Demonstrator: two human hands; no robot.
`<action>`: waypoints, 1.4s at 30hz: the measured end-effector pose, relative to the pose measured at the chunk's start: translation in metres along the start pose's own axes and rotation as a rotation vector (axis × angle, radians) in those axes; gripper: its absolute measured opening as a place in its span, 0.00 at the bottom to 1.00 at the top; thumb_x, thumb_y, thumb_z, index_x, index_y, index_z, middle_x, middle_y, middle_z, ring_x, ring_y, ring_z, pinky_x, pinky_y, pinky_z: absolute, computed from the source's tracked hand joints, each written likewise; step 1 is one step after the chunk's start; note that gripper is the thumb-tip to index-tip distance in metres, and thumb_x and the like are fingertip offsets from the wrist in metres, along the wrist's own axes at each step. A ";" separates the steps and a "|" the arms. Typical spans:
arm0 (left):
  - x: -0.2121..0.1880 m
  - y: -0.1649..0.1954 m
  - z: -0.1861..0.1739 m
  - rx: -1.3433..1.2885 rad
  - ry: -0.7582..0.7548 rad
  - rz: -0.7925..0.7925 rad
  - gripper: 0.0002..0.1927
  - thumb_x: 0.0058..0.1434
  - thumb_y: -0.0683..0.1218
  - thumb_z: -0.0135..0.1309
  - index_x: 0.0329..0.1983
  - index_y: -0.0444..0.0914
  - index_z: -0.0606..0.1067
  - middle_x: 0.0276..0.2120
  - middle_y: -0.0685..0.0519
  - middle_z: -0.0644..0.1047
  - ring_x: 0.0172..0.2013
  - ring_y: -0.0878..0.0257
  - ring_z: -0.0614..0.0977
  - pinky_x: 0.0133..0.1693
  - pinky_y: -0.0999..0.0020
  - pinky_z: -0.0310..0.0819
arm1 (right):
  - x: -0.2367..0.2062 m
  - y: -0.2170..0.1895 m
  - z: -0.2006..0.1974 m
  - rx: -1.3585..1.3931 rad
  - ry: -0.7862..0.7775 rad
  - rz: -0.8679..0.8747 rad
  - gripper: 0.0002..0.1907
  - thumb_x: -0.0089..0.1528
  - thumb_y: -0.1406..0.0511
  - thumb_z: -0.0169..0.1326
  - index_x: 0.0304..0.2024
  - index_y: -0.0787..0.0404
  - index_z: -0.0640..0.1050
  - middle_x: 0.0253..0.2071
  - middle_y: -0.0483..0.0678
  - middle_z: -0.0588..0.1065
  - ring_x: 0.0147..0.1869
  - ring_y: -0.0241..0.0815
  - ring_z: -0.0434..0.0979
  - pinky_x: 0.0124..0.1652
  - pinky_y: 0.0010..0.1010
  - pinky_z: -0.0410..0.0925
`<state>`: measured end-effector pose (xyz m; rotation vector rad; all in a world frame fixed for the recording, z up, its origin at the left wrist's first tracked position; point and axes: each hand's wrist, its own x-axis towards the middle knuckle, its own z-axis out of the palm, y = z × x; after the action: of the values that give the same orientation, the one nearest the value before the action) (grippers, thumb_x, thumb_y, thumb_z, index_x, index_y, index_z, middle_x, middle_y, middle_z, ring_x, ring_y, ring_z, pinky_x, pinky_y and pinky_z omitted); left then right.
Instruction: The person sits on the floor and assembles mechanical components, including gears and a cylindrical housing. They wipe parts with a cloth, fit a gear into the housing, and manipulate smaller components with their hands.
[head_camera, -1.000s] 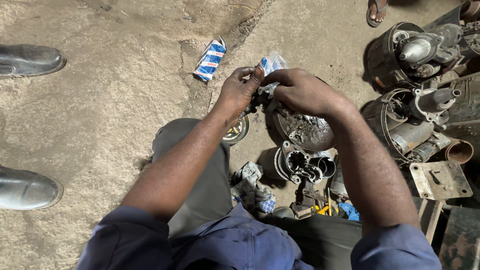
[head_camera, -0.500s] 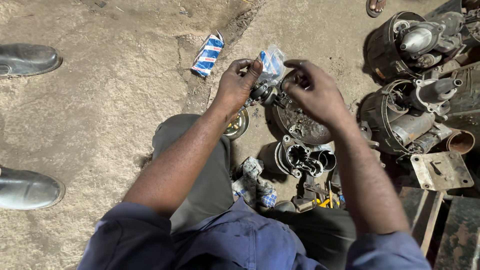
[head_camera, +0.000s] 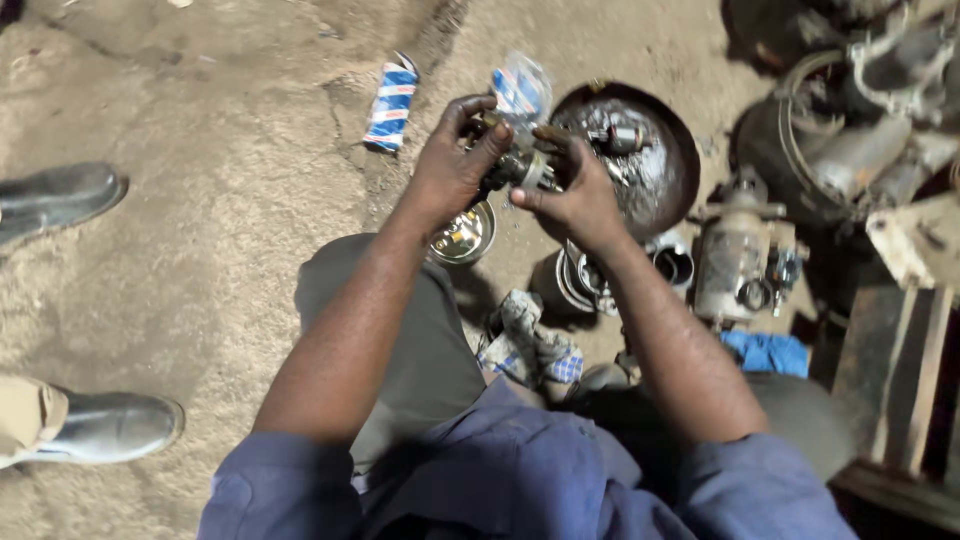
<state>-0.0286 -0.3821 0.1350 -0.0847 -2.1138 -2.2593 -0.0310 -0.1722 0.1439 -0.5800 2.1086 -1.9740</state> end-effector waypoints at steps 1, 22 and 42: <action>0.000 0.000 0.001 0.016 -0.030 0.027 0.42 0.58 0.72 0.58 0.63 0.38 0.70 0.50 0.48 0.79 0.51 0.62 0.79 0.51 0.67 0.78 | -0.001 -0.001 -0.003 0.061 0.004 0.084 0.40 0.57 0.68 0.70 0.67 0.66 0.65 0.57 0.53 0.75 0.58 0.41 0.77 0.56 0.33 0.74; -0.010 -0.013 0.006 -0.103 0.128 -0.237 0.34 0.65 0.65 0.55 0.60 0.34 0.72 0.52 0.46 0.81 0.53 0.56 0.82 0.56 0.57 0.76 | -0.040 0.001 -0.026 -0.137 0.042 0.212 0.27 0.74 0.55 0.55 0.65 0.69 0.67 0.55 0.58 0.72 0.54 0.42 0.73 0.52 0.33 0.71; -0.021 0.007 0.005 -0.261 0.120 -0.295 0.50 0.59 0.74 0.57 0.65 0.31 0.64 0.53 0.43 0.76 0.52 0.52 0.83 0.58 0.45 0.82 | -0.188 0.213 0.030 -0.696 -0.074 0.621 0.19 0.59 0.57 0.61 0.41 0.67 0.82 0.44 0.63 0.79 0.50 0.62 0.80 0.52 0.48 0.72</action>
<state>-0.0066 -0.3774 0.1412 0.3677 -1.8675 -2.6168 0.1192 -0.1158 -0.0924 -0.0496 2.4943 -0.8731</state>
